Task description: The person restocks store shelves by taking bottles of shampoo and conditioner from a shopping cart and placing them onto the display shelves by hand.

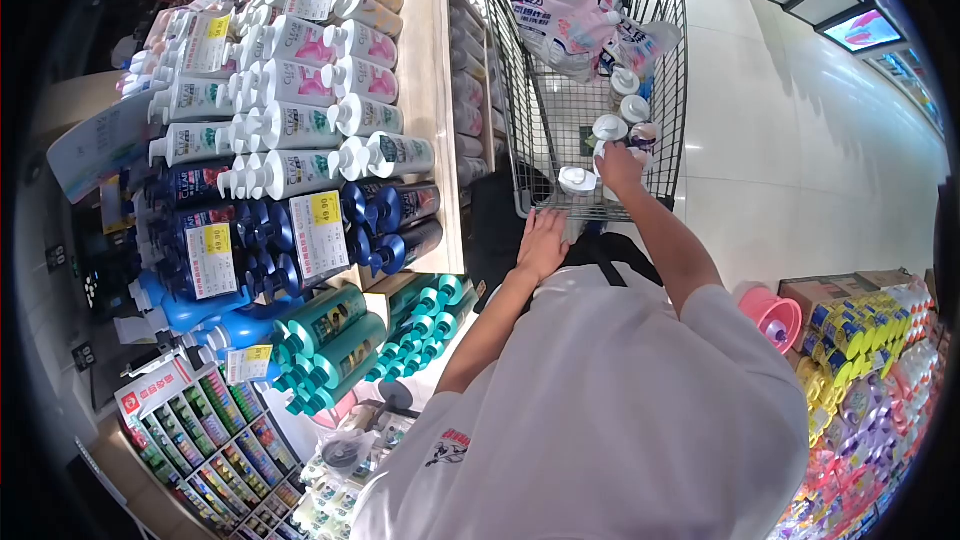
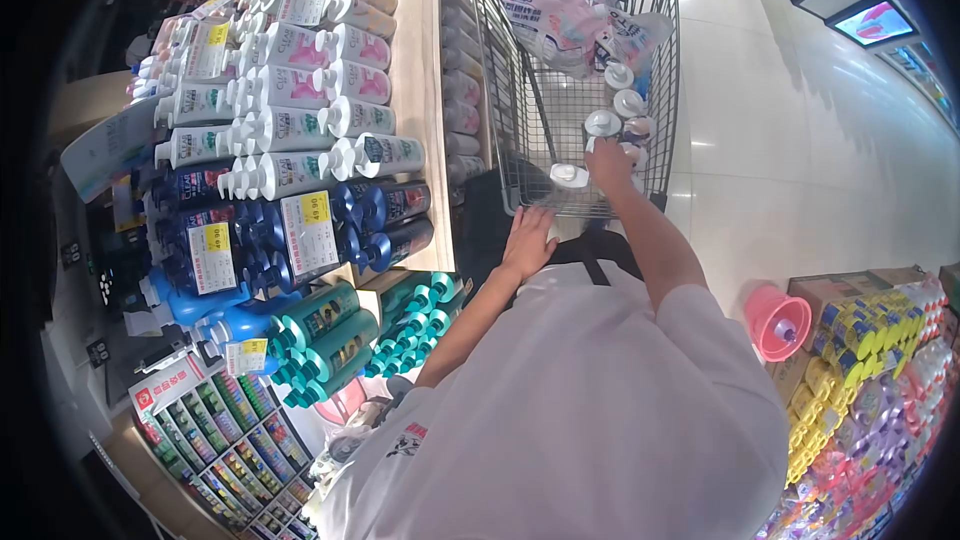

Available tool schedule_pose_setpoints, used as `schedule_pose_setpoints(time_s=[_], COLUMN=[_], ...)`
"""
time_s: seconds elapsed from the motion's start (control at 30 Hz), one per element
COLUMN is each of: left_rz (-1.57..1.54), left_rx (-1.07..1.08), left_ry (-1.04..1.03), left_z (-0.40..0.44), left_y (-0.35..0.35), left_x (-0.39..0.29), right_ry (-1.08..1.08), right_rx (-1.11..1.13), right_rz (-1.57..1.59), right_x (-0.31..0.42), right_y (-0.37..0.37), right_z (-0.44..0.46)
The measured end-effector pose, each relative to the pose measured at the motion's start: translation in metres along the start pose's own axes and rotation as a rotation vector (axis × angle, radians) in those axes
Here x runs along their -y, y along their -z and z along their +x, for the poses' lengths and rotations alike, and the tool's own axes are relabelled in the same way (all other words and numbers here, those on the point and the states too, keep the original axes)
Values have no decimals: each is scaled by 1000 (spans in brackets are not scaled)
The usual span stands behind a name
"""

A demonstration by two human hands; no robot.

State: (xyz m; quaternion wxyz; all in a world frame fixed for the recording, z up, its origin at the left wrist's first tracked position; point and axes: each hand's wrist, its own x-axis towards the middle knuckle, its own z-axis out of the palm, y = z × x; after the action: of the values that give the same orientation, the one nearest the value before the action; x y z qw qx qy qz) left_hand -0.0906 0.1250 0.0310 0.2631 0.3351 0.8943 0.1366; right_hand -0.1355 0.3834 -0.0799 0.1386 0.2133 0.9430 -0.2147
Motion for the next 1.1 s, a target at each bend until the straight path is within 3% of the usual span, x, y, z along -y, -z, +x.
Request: schedule_pose_setpoints(time_s=[0.3, 0.4, 0.6, 0.93, 1.1], left_rz=[-2, -1, -15, -7, -17], left_rx=[-30, -40, -22, -38, -30], left_ry=[3, 2, 27, 12, 17], left_z=[-17, -19, -16, -17, -16], left_y=[-2, -2, -2, -5, -5], left_x=[-1, 1, 0, 2, 3], right_ry=[-9, 105, 229, 160, 231], right_rx=[135, 162, 144, 143, 71], right_rz=[9, 24, -17, -20, 25], right_x=[4, -2, -11, -3, -21], right_y=[4, 6, 10, 35, 43], right_z=[4, 2, -5, 11, 27])
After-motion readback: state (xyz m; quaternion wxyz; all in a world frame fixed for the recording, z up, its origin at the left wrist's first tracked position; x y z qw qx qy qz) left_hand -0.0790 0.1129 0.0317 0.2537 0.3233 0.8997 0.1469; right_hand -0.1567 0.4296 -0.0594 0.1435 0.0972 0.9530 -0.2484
